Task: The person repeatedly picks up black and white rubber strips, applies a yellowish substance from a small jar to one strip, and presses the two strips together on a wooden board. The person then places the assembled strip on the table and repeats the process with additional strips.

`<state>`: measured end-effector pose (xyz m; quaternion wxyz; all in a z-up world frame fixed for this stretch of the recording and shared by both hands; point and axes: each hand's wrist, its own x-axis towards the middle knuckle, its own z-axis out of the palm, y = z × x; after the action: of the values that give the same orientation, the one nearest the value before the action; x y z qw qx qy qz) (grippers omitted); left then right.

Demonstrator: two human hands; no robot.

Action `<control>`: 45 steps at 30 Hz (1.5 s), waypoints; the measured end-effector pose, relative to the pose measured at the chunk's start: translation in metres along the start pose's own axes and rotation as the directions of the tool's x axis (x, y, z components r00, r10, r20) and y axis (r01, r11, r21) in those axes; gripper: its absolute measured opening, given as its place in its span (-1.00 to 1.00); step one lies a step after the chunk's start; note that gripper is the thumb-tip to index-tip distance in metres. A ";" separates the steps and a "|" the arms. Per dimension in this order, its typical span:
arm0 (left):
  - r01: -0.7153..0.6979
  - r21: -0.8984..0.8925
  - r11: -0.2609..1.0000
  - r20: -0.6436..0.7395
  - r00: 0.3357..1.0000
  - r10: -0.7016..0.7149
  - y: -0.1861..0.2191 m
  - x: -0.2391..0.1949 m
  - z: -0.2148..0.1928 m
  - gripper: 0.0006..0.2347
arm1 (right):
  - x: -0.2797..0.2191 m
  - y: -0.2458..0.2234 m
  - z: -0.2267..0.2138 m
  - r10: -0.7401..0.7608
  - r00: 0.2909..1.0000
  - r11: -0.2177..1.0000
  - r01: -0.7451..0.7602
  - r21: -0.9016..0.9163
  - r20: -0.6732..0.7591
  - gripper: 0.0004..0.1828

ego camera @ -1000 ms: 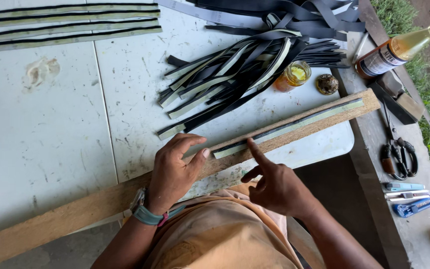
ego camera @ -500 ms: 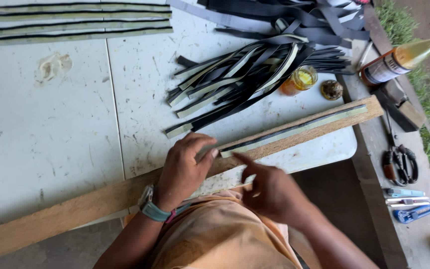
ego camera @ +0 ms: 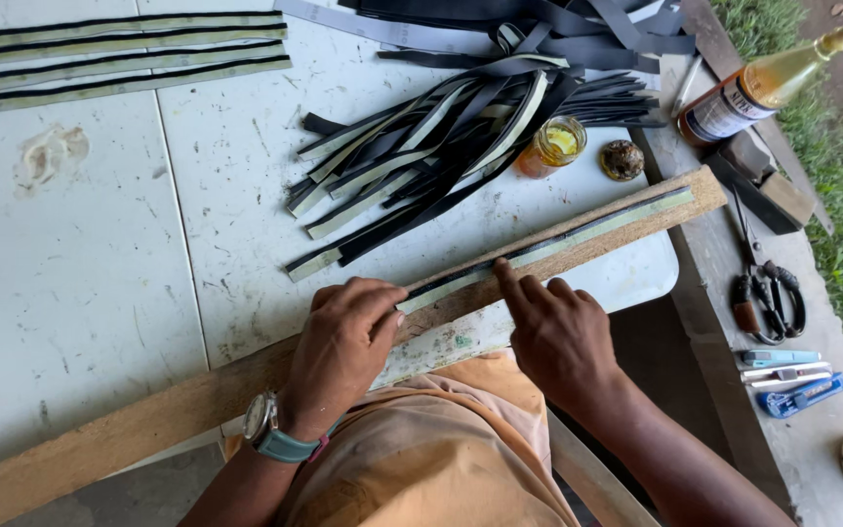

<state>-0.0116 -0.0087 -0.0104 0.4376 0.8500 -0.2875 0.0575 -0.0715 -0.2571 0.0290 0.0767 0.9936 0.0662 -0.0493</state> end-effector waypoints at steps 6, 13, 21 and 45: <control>0.069 0.087 0.994 0.015 0.997 -0.071 0.000 -0.002 -0.002 -0.83 | -0.001 -0.011 0.001 -0.109 0.991 0.980 0.119 0.157 -0.072 -0.37; 0.095 -0.026 0.995 -0.007 0.995 -0.095 0.008 0.002 -0.004 -0.87 | -0.010 -0.013 -0.017 -0.191 0.962 0.871 0.257 0.419 -0.195 -0.52; 0.321 -0.601 0.732 0.188 0.947 -0.260 0.020 0.011 -0.004 -0.75 | 0.026 -0.002 -0.053 -0.250 0.886 0.865 0.386 0.321 -0.391 0.05; 0.321 -0.414 0.851 -0.308 0.831 -0.463 -0.207 0.148 -0.263 -0.71 | 0.294 0.022 -0.132 -0.186 0.976 0.839 0.217 0.499 -0.112 -0.05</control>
<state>0.2624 0.2241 0.0544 0.6308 0.7712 -0.0146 0.0846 0.2331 -0.2215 0.1302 -0.1957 0.9670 0.1571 -0.0433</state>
